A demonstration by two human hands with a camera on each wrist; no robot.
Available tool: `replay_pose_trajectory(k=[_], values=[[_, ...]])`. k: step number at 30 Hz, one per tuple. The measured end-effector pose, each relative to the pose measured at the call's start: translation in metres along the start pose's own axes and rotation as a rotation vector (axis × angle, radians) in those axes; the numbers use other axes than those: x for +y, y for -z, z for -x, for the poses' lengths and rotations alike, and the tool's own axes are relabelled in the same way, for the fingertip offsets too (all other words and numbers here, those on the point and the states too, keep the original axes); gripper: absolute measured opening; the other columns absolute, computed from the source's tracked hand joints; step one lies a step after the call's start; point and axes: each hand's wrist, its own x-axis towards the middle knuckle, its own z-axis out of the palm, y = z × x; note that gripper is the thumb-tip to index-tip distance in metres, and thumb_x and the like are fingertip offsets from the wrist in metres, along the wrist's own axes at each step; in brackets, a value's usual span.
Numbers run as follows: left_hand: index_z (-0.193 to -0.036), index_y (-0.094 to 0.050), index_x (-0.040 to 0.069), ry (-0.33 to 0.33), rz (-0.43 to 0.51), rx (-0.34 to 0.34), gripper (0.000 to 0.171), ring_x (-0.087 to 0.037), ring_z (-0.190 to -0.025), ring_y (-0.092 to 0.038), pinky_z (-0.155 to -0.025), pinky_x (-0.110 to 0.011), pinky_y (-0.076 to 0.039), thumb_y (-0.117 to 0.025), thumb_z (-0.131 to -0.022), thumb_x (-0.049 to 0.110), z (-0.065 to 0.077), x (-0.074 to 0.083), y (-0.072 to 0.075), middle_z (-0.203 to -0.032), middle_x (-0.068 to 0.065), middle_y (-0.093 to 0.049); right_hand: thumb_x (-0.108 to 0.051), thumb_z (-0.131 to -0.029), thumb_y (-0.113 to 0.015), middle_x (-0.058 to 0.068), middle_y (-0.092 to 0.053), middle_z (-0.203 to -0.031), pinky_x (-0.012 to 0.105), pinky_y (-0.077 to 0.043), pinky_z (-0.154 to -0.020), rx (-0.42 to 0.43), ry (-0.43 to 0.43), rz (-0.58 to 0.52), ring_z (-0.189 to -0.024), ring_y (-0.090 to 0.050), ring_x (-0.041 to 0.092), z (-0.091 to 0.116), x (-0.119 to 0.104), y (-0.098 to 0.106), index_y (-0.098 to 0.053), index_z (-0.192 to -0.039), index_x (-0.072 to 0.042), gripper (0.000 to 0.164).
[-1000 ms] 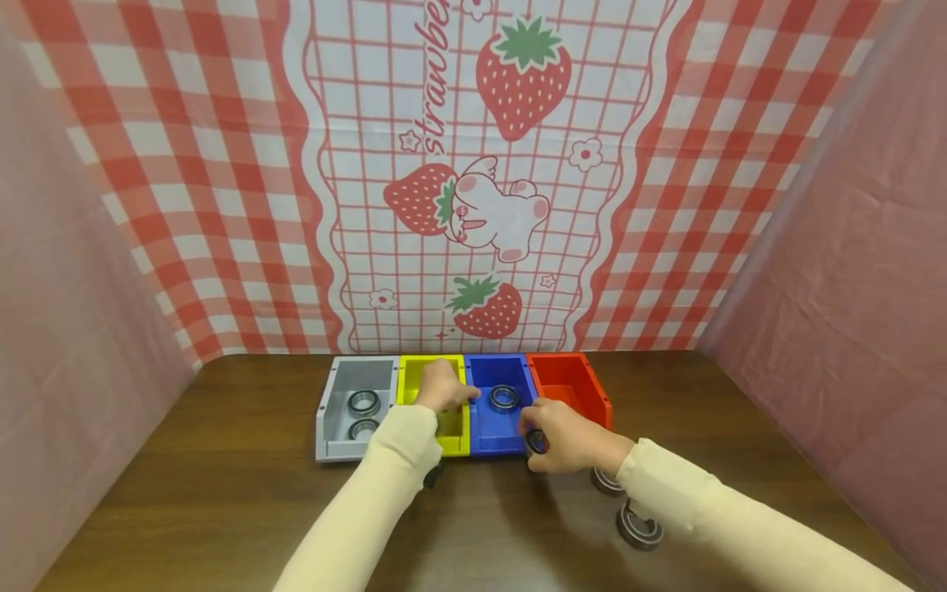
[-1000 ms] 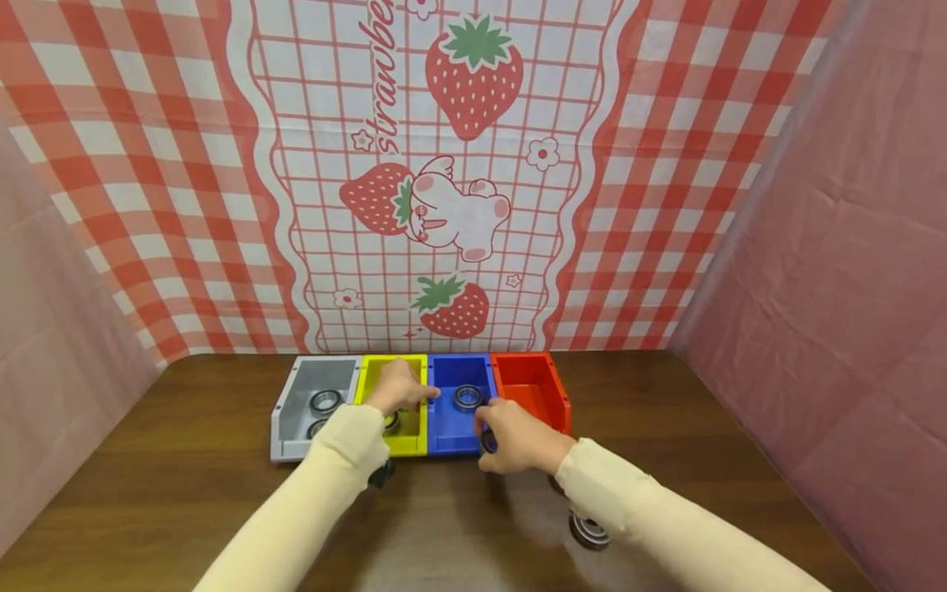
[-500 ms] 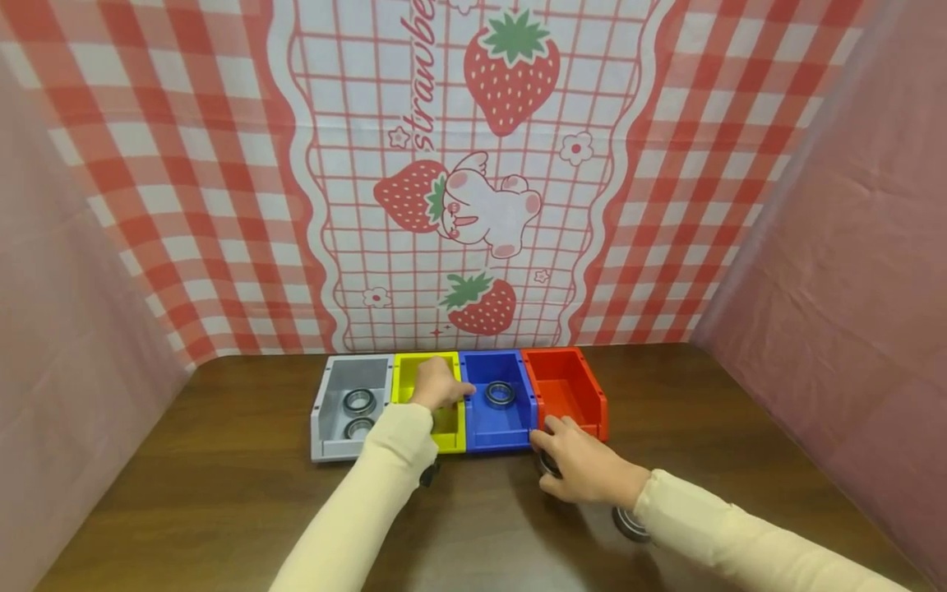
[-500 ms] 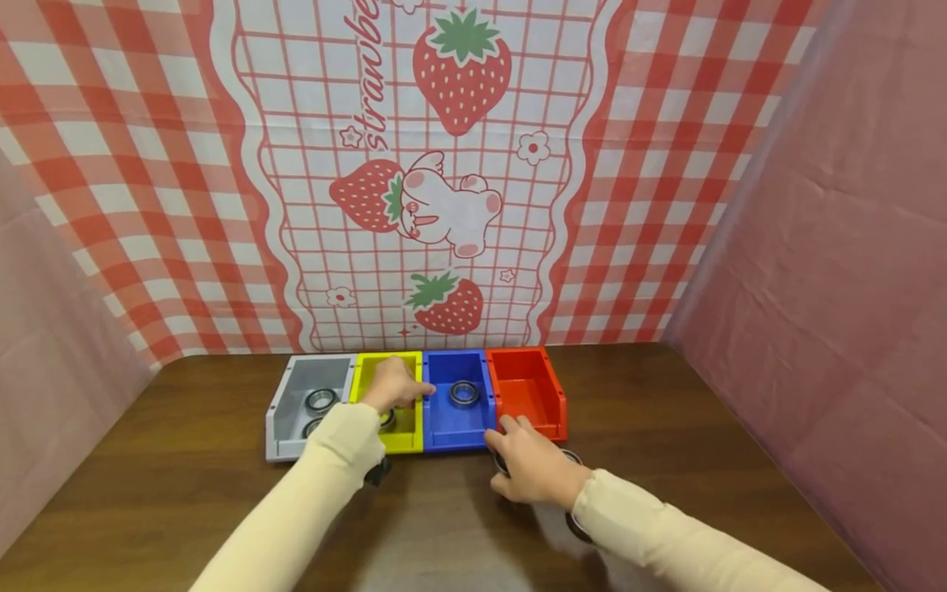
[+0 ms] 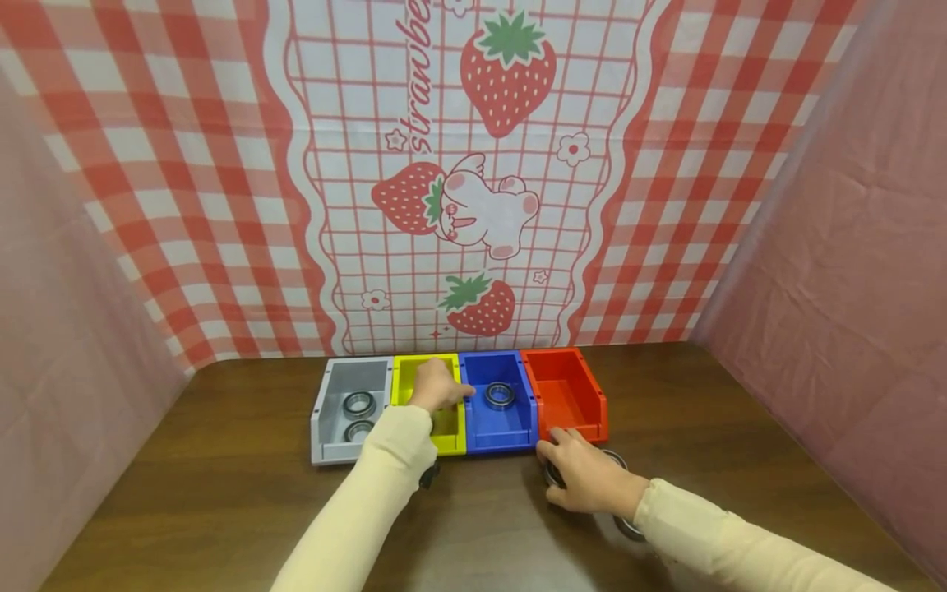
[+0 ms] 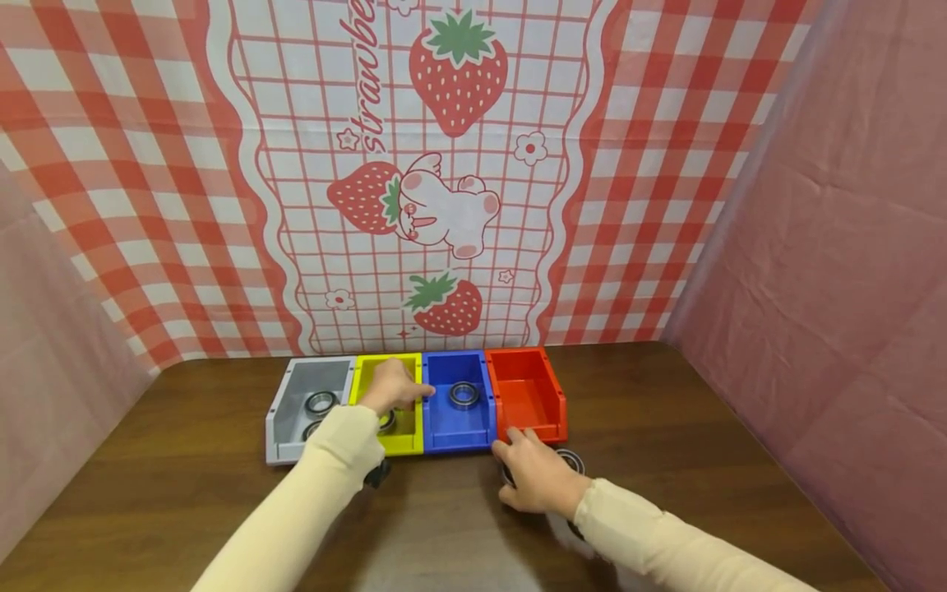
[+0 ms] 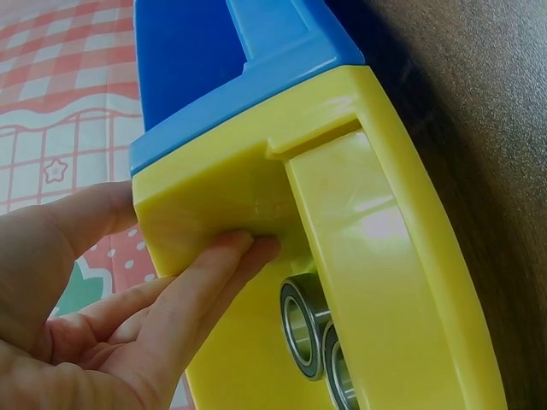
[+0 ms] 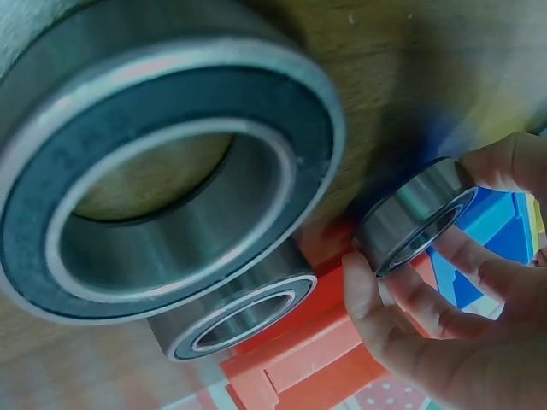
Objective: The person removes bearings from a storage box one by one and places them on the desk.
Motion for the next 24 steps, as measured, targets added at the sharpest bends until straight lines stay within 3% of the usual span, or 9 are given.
replay_pose_trajectory(k=[16,24], values=[[-0.088,-0.066,-0.005,-0.017,-0.016,0.003,0.033,-0.017,-0.058,-0.06,-0.052,-0.021,-0.041,-0.081,-0.08,0.024,-0.005,-0.001,0.002,-0.075,-0.013,-0.07,-0.013,-0.065,-0.082,0.005,-0.053,-0.083,0.03,-0.045,-0.063,-0.036,-0.022,-0.027,-0.073,-0.05,0.018,0.0,0.0,0.003,-0.062,-0.089,-0.007,0.032],[-0.084,-0.067,-0.004,-0.001,-0.053,-0.016,0.034,-0.018,-0.061,-0.06,-0.053,-0.021,-0.042,-0.081,-0.08,0.027,-0.006,-0.003,-0.001,-0.072,-0.012,-0.071,-0.01,-0.068,-0.082,0.005,-0.059,-0.082,0.029,-0.052,-0.066,-0.086,0.005,-0.052,-0.071,-0.056,0.015,-0.001,0.0,0.01,-0.064,-0.092,-0.003,0.031]])
